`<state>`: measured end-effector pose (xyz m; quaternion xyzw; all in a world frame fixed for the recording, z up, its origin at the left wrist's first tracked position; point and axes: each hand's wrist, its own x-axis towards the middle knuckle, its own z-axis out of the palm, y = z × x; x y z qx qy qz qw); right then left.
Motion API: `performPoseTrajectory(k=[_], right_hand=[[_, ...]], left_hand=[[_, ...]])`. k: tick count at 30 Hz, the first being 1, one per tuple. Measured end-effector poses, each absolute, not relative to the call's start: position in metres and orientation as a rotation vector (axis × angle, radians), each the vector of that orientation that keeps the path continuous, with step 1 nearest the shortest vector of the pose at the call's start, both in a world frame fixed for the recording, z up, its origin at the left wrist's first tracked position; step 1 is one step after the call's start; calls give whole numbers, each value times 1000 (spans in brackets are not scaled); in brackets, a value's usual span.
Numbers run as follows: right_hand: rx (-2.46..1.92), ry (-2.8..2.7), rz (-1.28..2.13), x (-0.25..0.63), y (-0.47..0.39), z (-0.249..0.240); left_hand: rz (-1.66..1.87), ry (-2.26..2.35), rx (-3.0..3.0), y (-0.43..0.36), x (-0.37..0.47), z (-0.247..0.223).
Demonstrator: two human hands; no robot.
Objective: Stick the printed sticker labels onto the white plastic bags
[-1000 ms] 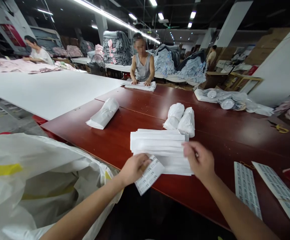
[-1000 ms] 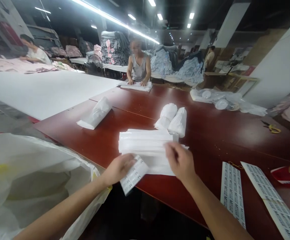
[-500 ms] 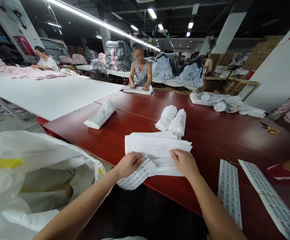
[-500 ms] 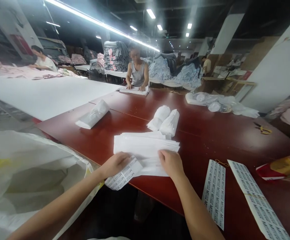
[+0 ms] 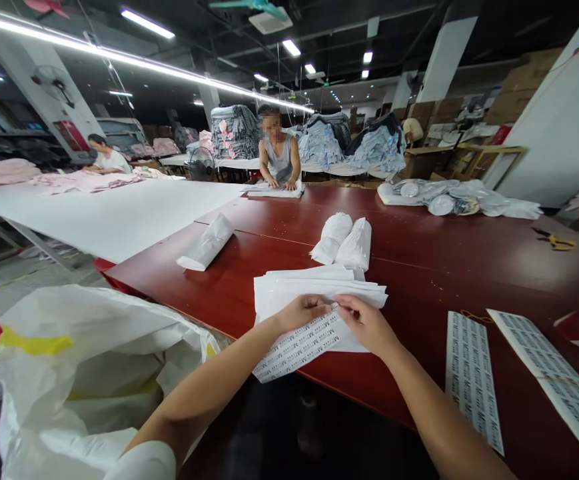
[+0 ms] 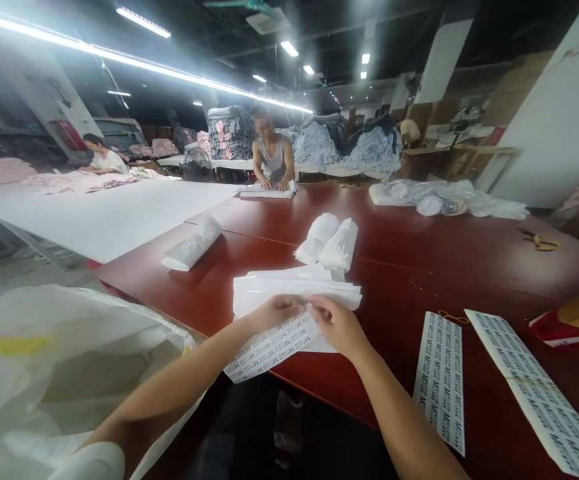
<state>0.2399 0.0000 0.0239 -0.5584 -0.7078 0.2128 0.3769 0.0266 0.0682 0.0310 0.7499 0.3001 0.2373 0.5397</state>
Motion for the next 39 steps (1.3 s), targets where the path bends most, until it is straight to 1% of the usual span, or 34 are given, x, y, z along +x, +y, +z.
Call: performPoseTrajectory(k=[4,7,9,13,15,18,20,23,26,30,35,37,39], right_hand=[[-1381,-1740,913,240,1,18],[-1424,-1685,991,243,1,14],[-1497,-1681,917,241,-1,14],[-1577,-1724,572,226,-13,14],[-1579,-1696,469,215,-22,16],[-1555,-1598,460,207,-35,25],[-1565,-1440,450,216,-43,36],[-1670,-1103,428,248,-50,55],[-1818,-980,523,284,-50,63],[-1974,-1123,640,298,-37,51],[-2043,-1475,684,278,-21,34],[-2115,-1542,621,272,-21,30],[-2198,-1582,430,270,-23,28]], left_hand=[[537,675,1705,75,28,19],[505,625,1696,80,25,13],[489,587,1695,82,23,10],[513,553,1689,82,21,5],[556,558,1698,81,21,3],[639,552,1727,79,19,2],[697,524,1737,77,17,2],[775,432,1842,73,12,3],[798,350,2110,69,10,5],[765,361,2311,66,13,5],[721,382,2345,65,15,6],[722,394,2338,64,14,8],[730,404,2329,62,13,9]])
